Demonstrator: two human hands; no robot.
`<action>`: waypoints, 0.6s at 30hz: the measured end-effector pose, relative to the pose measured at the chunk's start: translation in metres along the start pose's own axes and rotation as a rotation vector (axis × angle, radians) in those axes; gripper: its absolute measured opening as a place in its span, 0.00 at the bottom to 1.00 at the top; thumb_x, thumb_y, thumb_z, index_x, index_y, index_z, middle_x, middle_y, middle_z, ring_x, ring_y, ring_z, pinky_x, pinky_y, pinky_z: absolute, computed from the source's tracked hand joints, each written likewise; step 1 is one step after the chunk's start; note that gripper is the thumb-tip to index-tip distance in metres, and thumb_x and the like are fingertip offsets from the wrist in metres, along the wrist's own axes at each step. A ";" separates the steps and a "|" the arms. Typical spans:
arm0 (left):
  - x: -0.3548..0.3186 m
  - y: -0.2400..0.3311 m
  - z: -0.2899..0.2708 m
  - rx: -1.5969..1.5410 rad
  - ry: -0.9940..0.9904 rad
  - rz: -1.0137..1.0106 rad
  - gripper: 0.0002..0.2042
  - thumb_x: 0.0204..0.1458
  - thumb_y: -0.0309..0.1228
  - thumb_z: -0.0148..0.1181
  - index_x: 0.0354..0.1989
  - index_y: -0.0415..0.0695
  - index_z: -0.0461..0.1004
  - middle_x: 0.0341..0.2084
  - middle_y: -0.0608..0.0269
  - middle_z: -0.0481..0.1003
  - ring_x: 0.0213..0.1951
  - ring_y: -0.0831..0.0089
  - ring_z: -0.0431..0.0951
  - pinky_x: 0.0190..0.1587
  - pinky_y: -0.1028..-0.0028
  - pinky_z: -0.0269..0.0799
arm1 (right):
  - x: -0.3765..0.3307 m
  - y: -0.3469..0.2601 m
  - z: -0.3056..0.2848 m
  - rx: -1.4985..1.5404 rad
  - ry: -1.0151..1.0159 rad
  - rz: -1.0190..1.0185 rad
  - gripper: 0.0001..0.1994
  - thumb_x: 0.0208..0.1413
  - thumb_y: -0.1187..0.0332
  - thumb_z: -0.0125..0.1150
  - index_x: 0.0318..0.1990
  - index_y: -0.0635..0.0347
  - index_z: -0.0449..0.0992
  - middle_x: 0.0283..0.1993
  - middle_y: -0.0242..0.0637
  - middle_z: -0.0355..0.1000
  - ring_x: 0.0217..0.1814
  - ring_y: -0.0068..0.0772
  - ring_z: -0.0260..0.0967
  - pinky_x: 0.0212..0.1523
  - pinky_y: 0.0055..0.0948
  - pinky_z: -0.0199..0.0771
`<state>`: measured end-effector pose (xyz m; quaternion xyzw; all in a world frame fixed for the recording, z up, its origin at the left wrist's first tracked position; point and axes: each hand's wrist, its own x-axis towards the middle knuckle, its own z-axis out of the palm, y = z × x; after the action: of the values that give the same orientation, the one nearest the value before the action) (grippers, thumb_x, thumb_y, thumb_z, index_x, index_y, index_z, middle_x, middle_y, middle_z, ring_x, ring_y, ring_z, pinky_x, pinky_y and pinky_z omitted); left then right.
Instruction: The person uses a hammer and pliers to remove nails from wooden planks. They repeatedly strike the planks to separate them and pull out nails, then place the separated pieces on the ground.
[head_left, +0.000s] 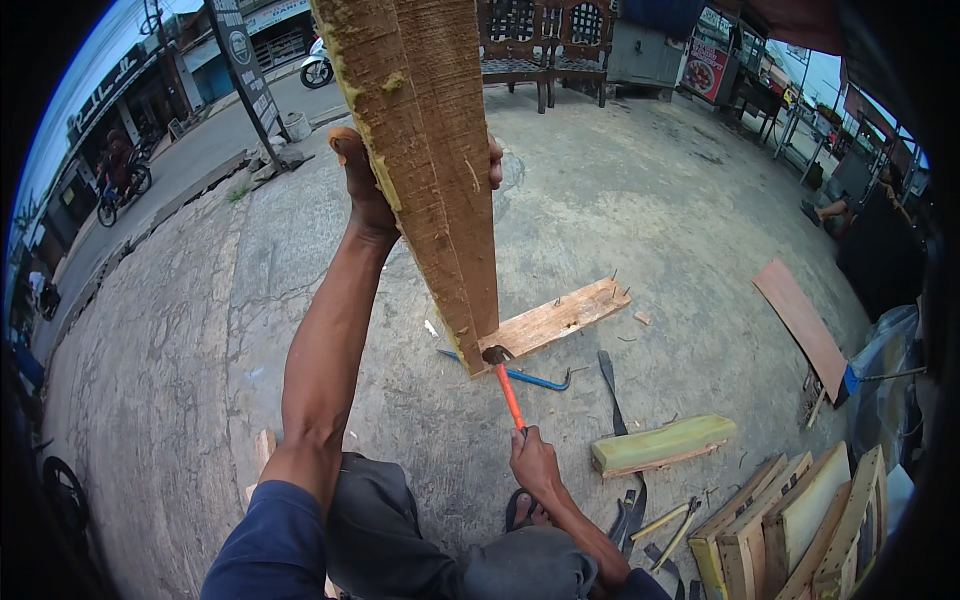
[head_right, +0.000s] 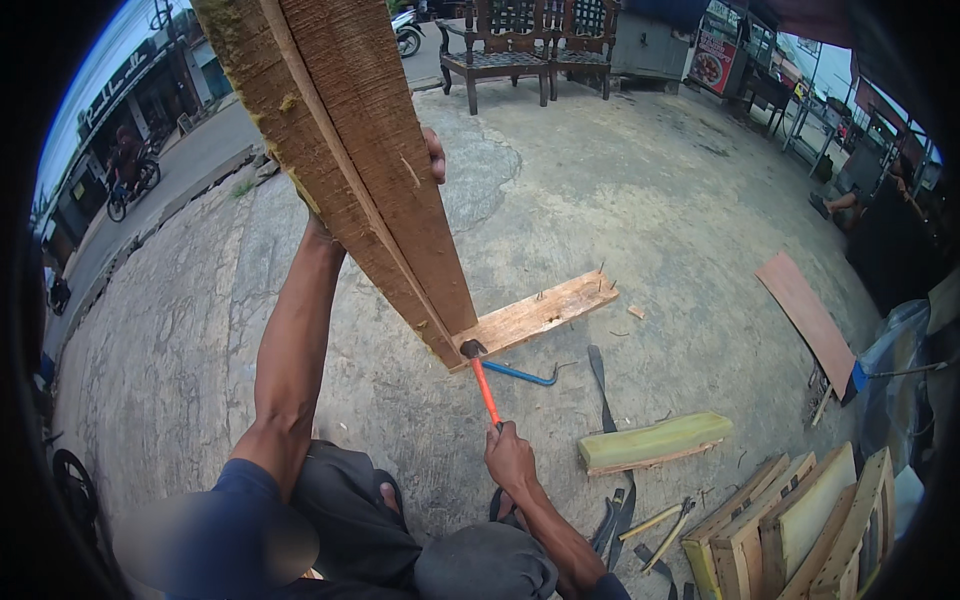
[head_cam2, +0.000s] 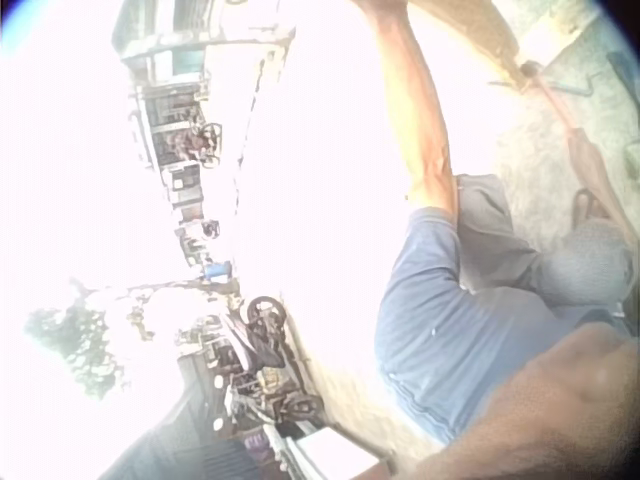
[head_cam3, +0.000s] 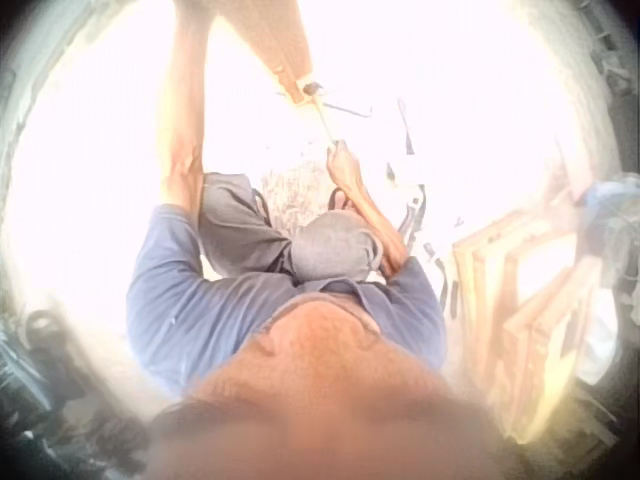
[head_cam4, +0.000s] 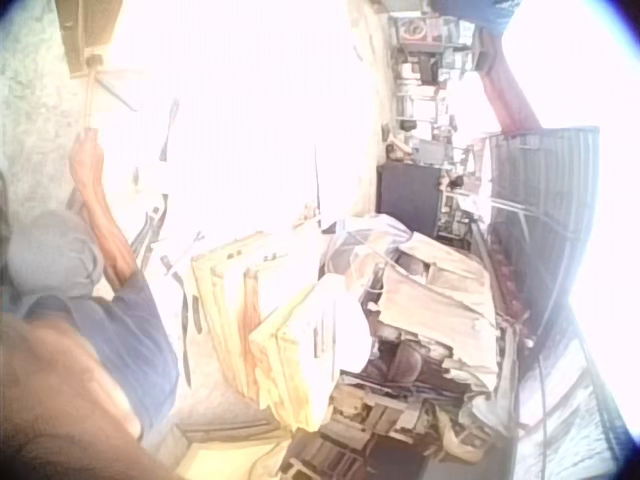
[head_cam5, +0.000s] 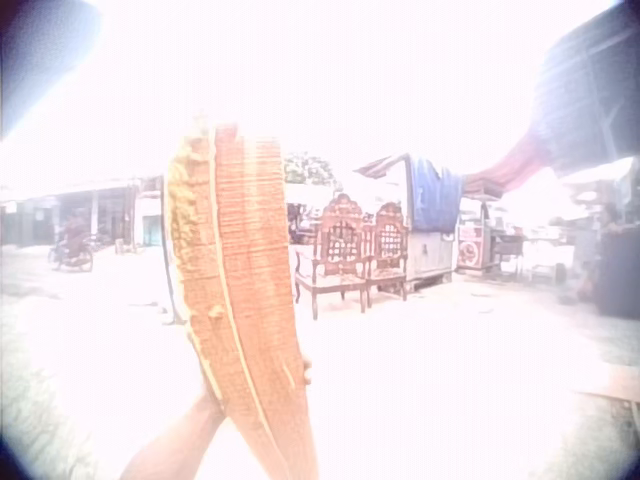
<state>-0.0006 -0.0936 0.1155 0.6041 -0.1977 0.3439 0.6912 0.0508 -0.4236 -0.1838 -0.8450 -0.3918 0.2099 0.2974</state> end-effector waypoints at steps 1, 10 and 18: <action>-0.013 0.005 -0.004 0.063 0.030 -0.050 0.67 0.34 0.88 0.48 0.66 0.32 0.64 0.47 0.37 0.77 0.45 0.51 0.84 0.48 0.55 0.86 | -0.006 -0.011 0.010 0.089 0.009 -0.054 0.18 0.72 0.55 0.51 0.42 0.66 0.68 0.25 0.60 0.74 0.33 0.73 0.75 0.30 0.59 0.71; -0.023 0.021 -0.028 0.064 0.088 -0.077 0.68 0.32 0.88 0.50 0.67 0.32 0.63 0.48 0.36 0.77 0.46 0.50 0.84 0.46 0.57 0.87 | -0.022 -0.157 -0.177 1.458 0.852 -0.961 0.25 0.73 0.40 0.42 0.44 0.56 0.64 0.21 0.23 0.54 0.15 0.19 0.47 0.18 0.19 0.57; -0.023 -0.012 -0.041 0.124 0.092 -0.189 0.68 0.31 0.88 0.49 0.67 0.33 0.63 0.46 0.38 0.77 0.46 0.50 0.84 0.45 0.55 0.88 | -0.020 -0.031 -0.015 0.241 0.051 -0.080 0.23 0.73 0.49 0.47 0.41 0.65 0.72 0.22 0.49 0.72 0.24 0.49 0.73 0.27 0.45 0.70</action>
<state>-0.0133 -0.0599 0.0832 0.6452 -0.0863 0.3160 0.6902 0.0310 -0.4283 -0.1502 -0.7919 -0.3893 0.2221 0.4148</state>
